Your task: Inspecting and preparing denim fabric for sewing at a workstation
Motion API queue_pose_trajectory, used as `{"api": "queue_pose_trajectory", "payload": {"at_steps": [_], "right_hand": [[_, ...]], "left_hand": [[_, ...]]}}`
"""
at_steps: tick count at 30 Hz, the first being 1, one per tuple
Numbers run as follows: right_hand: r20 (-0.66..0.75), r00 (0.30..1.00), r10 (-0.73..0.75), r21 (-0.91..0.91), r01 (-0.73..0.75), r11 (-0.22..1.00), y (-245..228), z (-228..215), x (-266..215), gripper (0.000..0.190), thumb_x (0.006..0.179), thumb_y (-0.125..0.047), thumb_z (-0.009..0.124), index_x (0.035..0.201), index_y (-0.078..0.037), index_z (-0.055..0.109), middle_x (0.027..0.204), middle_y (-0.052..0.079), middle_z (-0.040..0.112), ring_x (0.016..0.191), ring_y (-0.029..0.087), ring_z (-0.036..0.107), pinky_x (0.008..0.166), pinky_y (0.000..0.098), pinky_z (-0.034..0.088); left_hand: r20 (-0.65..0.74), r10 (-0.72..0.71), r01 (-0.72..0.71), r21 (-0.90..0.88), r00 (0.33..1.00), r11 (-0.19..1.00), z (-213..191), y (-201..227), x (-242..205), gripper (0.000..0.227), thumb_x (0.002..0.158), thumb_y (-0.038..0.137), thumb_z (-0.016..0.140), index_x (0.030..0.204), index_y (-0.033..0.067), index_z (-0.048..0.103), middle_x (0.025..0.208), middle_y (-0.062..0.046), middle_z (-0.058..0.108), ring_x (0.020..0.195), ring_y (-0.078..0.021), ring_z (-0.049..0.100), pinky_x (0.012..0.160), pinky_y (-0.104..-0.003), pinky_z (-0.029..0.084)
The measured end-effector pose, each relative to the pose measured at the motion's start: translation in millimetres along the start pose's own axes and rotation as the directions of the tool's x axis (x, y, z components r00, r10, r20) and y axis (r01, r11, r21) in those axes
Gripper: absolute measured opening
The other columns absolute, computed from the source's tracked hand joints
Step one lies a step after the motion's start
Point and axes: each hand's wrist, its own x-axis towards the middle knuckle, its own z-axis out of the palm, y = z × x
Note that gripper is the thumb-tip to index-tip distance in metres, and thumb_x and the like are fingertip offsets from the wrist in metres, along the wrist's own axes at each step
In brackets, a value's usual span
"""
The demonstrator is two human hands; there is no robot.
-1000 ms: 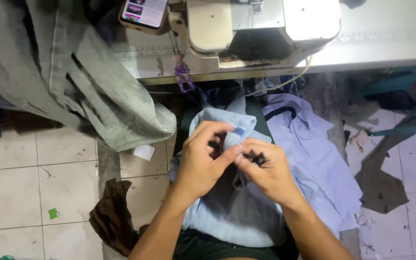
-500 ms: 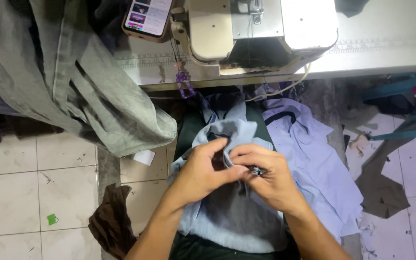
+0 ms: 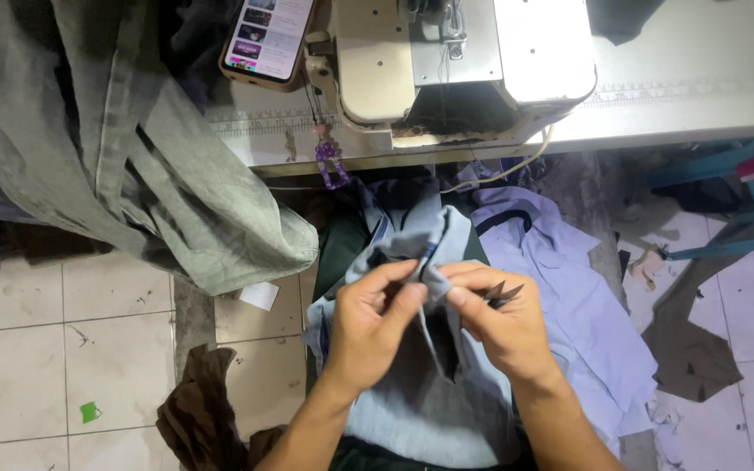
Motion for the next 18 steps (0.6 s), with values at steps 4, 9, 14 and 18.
{"api": "queue_pose_trajectory", "payload": {"at_steps": [4, 9, 14, 18], "right_hand": [[-0.17, 0.981, -0.088, 0.127, 0.11, 0.986, 16.2, -1.1, -0.7, 0.01, 0.09, -0.003, 0.07, 0.086, 0.006, 0.073, 0.09, 0.021, 0.073, 0.038, 0.004, 0.044, 0.03, 0.0197, 0.036], [-0.395, 0.901, -0.18, -0.115, 0.146, 0.983, -2.4, -14.2, 7.5, 0.011, 0.096, -0.01, 0.068, 0.089, -0.001, 0.07, 0.096, 0.013, 0.069, 0.064, 0.009, 0.052, 0.05, 0.0203, 0.041], [-0.643, 0.743, -0.186, -0.104, 0.156, 0.982, -49.7, 2.7, -28.7, 0.015, 0.101, 0.007, 0.064, 0.088, 0.0, 0.064, 0.078, 0.01, 0.053, 0.059, 0.01, 0.039, 0.053, 0.0244, 0.039], [-0.59, 0.776, -0.221, -0.033, 0.25, 0.968, -69.6, 17.1, -91.0, 0.009, 0.102, 0.004, 0.063, 0.094, 0.0, 0.063, 0.083, 0.012, 0.053, 0.062, 0.014, 0.041, 0.054, 0.0284, 0.041]], "left_hand": [[-0.148, -0.058, 0.033, -0.166, 0.987, 0.986, -13.2, -21.4, 9.0, 0.019, 0.092, 0.011, 0.063, 0.102, -0.0017, 0.073, 0.081, -0.01, 0.07, 0.08, -0.0146, 0.059, 0.07, -0.031, 0.054], [-0.205, -0.04, -0.012, -0.25, 0.978, 0.968, -36.4, -8.2, 20.4, 0.02, 0.095, 0.014, 0.057, 0.102, -0.0011, 0.069, 0.079, -0.007, 0.06, 0.076, -0.0137, 0.054, 0.067, -0.026, 0.048], [-0.093, 0.023, -0.032, -0.097, 0.995, 0.995, -39.2, 21.4, 30.7, 0.018, 0.093, 0.015, 0.066, 0.099, -0.0001, 0.073, 0.068, -0.001, 0.059, 0.069, -0.0078, 0.051, 0.06, -0.023, 0.046], [-0.006, 0.023, -0.023, -0.133, 1.0, 0.991, -25.4, 28.9, 34.4, 0.018, 0.095, 0.015, 0.067, 0.096, -0.0015, 0.073, 0.065, -0.002, 0.059, 0.068, -0.0077, 0.047, 0.058, -0.022, 0.042]]}}
